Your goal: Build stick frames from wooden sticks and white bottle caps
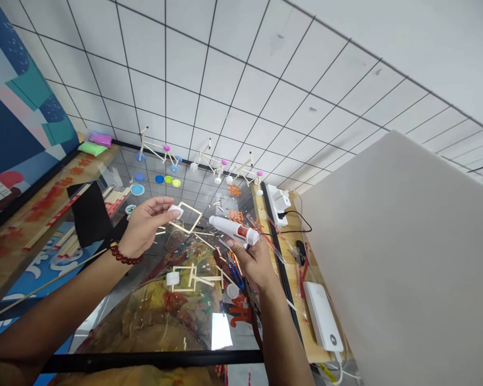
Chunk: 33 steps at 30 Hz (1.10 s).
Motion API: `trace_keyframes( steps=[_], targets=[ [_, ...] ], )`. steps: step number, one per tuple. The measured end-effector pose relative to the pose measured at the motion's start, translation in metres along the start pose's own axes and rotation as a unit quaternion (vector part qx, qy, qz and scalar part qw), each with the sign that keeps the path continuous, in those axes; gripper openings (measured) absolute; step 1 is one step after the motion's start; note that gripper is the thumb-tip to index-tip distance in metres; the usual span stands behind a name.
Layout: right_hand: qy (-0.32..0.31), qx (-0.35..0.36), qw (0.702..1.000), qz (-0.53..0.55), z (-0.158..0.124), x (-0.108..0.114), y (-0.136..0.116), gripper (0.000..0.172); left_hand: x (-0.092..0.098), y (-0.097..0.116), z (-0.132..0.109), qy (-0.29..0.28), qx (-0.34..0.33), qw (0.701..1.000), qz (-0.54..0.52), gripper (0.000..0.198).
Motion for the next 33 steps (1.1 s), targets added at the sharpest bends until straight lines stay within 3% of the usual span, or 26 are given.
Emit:
trace_keyframes(
  steps=[5, 10, 17, 22, 27, 33],
  targets=[
    [0.0, 0.045, 0.994, -0.104, -0.002, -0.003, -0.001, 0.025, 0.001, 0.002, -0.003, -0.027, -0.075, 0.992, 0.093, 0.051],
    [0.008, 0.168, 0.945, -0.279, -0.001, -0.005, -0.014, 0.022, -0.002, 0.005, -0.007, -0.037, -0.107, 0.983, 0.145, 0.052],
    [0.006, 0.212, 0.916, -0.34, -0.002, -0.007, -0.016, 0.02, -0.002, 0.006, -0.007, -0.033, -0.108, 0.981, 0.155, 0.051],
    [0.013, 0.195, 0.926, -0.322, -0.003, -0.005, -0.013, 0.019, 0.0, 0.005, -0.004, -0.034, -0.101, 0.983, 0.152, 0.052],
    [0.022, 0.156, 0.955, -0.253, -0.005, -0.003, -0.01, 0.023, 0.003, 0.001, -0.001, -0.031, -0.086, 0.988, 0.121, 0.051],
    [0.03, 0.066, 0.988, -0.14, -0.006, -0.003, 0.008, 0.025, -0.001, -0.002, -0.001, -0.004, -0.001, 1.0, 0.025, 0.049]
  ],
)
Point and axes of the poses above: each hand's wrist, its own z-axis towards the middle knuckle, its own x-axis out of the back of the hand, y = z × x, the point moved 4 cm from there along z, towards the middle knuckle, and after that the axes turned 8 degrees about -z, right-handed, at the moved point
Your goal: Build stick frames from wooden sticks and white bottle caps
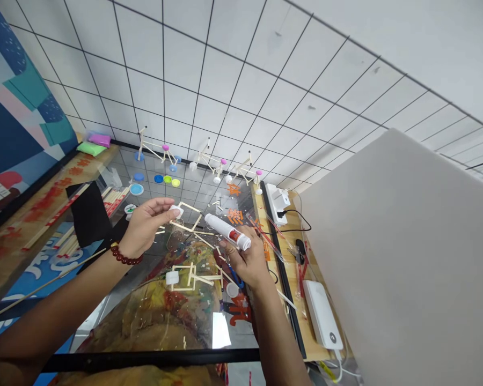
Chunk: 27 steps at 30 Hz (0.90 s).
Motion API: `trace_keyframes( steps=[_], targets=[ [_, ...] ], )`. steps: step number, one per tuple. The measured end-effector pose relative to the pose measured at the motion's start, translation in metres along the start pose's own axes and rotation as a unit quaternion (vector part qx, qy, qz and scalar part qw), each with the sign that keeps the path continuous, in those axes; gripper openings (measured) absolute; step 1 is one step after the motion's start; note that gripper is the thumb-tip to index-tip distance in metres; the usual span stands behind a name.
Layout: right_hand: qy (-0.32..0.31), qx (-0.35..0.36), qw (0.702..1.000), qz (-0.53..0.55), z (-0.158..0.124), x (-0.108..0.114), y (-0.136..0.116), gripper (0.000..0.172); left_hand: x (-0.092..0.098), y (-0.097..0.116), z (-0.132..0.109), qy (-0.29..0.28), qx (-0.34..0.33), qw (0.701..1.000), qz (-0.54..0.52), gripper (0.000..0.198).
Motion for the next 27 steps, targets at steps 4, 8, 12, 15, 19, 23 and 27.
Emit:
trace_keyframes(
  steps=[4, 8, 12, 15, 19, 23, 27],
  targets=[
    [-0.001, -0.06, 0.993, 0.097, -0.002, -0.007, 0.007, 0.024, -0.004, -0.002, -0.002, -0.002, 0.066, 0.996, -0.058, 0.05],
    [-0.002, -0.088, 0.98, 0.176, 0.0, -0.011, 0.0, 0.031, -0.005, -0.005, -0.003, -0.01, 0.093, 0.991, -0.091, 0.048],
    [0.015, -0.131, 0.97, 0.202, 0.002, -0.01, -0.004, 0.04, -0.004, -0.006, -0.003, -0.014, 0.099, 0.99, -0.099, 0.046],
    [0.005, -0.165, 0.967, 0.195, 0.003, -0.01, -0.003, 0.043, -0.004, -0.007, -0.003, -0.021, 0.104, 0.989, -0.1, 0.044],
    [0.001, -0.184, 0.964, 0.191, 0.003, -0.012, 0.003, 0.043, -0.005, -0.006, -0.004, -0.03, 0.112, 0.988, -0.101, 0.043],
    [0.028, -0.196, 0.959, 0.203, 0.0, -0.014, 0.013, 0.048, -0.005, -0.006, -0.004, -0.026, 0.123, 0.985, -0.116, 0.044],
    [0.036, -0.197, 0.96, 0.195, -0.002, -0.013, 0.014, 0.05, -0.004, -0.008, -0.003, -0.016, 0.126, 0.984, -0.128, 0.045]
  ],
)
Point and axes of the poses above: each hand's wrist, its own z-axis towards the middle knuckle, its own x-axis out of the back of the hand, y = z × x, the point moved 4 cm from there along z, towards the middle knuckle, and after that the axes turned 8 degrees about -z, right-handed, at the moved point
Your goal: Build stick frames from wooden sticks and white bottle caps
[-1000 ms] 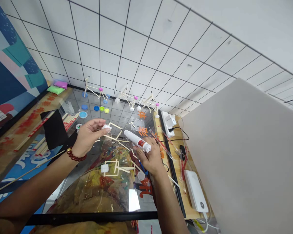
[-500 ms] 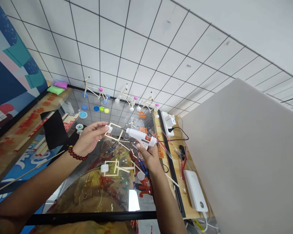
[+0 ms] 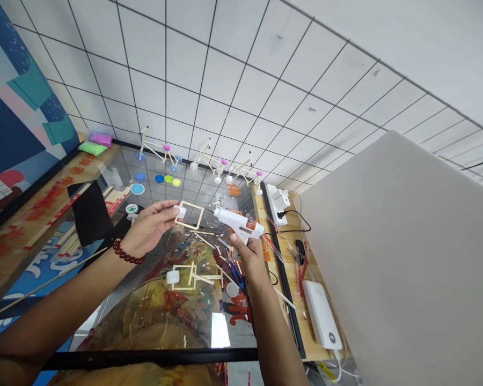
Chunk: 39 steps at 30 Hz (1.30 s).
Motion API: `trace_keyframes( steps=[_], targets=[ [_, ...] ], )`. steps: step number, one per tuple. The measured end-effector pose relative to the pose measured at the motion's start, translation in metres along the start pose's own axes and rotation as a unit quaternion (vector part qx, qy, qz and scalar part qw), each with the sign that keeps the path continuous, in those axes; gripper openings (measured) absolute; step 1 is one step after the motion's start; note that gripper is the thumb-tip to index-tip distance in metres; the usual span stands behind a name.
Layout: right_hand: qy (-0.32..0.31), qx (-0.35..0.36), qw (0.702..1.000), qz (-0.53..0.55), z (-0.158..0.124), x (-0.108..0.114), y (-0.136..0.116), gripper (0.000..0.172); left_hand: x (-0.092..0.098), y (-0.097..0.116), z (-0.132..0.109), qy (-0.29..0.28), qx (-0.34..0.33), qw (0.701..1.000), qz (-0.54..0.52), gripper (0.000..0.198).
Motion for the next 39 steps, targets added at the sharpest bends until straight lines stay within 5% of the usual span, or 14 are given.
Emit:
trace_keyframes(
  steps=[39],
  targets=[
    [0.008, 0.025, 0.999, 0.028, -0.006, 0.0, -0.017, 0.047, 0.0, 0.0, 0.0, 0.007, -0.025, 1.0, -0.011, 0.041]
  ],
)
Point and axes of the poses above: each hand's wrist, its own z-axis towards the middle knuckle, its own x-axis out of the back of the hand, y = z × x, the point moved 4 cm from there along z, towards the middle knuckle, and after that the axes turned 8 degrees about -z, right-handed, at the moved point
